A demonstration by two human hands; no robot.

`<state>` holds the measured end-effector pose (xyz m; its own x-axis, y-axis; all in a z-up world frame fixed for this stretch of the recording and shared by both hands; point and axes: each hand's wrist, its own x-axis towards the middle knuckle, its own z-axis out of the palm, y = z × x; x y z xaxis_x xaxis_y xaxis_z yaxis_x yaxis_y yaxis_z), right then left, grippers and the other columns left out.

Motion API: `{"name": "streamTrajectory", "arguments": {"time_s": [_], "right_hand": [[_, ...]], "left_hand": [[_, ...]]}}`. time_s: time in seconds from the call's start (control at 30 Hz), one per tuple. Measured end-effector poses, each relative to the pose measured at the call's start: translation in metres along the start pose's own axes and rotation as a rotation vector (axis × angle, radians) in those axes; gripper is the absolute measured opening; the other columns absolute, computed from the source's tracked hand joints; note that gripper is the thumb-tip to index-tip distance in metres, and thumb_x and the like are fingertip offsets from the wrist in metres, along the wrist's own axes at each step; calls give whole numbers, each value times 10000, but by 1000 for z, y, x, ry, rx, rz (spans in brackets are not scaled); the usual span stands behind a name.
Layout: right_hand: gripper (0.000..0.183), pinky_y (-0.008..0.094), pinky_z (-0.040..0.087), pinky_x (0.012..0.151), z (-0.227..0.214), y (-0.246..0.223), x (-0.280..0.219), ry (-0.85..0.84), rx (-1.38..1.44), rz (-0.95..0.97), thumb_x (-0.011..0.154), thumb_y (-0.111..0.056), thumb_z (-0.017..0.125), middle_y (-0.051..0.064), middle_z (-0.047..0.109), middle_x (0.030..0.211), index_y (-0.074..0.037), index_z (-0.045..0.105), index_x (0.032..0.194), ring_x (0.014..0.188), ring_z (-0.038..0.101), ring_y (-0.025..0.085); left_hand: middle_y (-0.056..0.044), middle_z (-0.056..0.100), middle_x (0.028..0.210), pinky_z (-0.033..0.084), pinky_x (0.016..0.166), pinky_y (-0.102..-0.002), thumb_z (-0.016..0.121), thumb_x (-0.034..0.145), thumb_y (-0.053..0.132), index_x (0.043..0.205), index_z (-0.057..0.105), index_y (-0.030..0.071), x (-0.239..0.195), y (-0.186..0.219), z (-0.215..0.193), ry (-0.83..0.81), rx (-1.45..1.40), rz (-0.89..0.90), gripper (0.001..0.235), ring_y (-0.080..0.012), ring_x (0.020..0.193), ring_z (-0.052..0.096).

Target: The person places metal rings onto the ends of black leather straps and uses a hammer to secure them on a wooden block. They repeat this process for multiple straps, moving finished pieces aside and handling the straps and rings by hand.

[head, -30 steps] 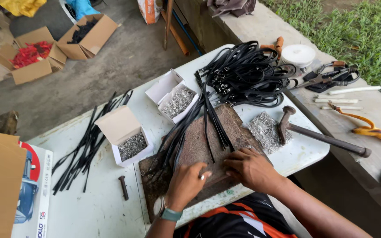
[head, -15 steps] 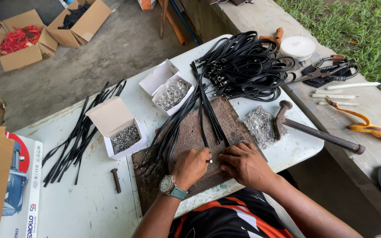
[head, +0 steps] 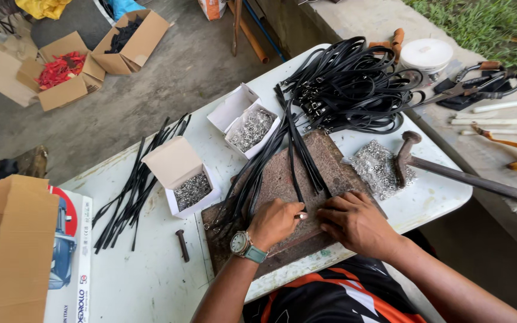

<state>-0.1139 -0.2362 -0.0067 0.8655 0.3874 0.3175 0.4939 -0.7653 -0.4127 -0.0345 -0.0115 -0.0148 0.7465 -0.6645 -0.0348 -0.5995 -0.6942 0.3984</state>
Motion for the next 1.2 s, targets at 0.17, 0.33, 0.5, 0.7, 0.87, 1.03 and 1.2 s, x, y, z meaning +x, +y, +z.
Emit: {"name": "streamTrajectory", "arguments": {"time_s": [0.17,0.33,0.5,0.7,0.87,1.03,1.2], "right_hand": [[254,418,439,876,-4,0,3,49,3,-40,844,-294,707,35,701,1054,-145,765,1041,984,616,264],[263,414,433,878,-1,1,1,15,4,-11,852,-293,711,39,699,1064,-136,762,1056,985,612,263],[283,451,406,949,-4,-6,-1,39,-72,-30,861,-314,714,37,698,1112,-137,759,1077,1042,613,264],[425,486,385,1040,-2,-23,-18,107,-149,-120,893,-383,700,77,680,1200,-111,714,1220,1141,591,258],[585,491,344,1043,3,-24,-16,32,-192,-106,908,-470,648,110,650,1236,-103,639,1362,1186,546,287],[595,529,315,1062,11,-29,-12,-37,-264,-66,908,-474,616,98,590,1251,-148,585,1406,1196,511,290],[617,527,314,1068,14,-29,-12,-71,-279,-39,894,-453,625,100,563,1282,-159,555,1431,1223,491,295]], "left_hand": [[-142,756,824,586,618,-426,788,837,228,1034,773,120,12,-10,1,59,-69,107,225,-302,670,743],[-154,737,756,552,580,-450,753,902,243,927,780,120,11,-10,4,39,3,97,129,-320,646,712],[-132,713,682,557,574,-429,707,857,187,840,724,93,12,-4,0,68,69,153,97,-302,601,703],[-67,766,679,611,637,-357,534,1005,293,881,719,102,30,-4,-13,-383,-278,-138,294,-143,604,758],[-66,755,637,590,723,-336,570,983,299,931,750,97,43,-1,-21,-459,-324,-160,275,-137,591,746],[-51,752,655,582,673,-314,599,975,299,958,745,103,39,-2,-22,-425,-354,-191,246,-120,589,732],[-117,766,776,573,593,-299,709,899,237,1147,582,61,30,-30,-28,-236,-609,-276,329,-168,636,709]]}}
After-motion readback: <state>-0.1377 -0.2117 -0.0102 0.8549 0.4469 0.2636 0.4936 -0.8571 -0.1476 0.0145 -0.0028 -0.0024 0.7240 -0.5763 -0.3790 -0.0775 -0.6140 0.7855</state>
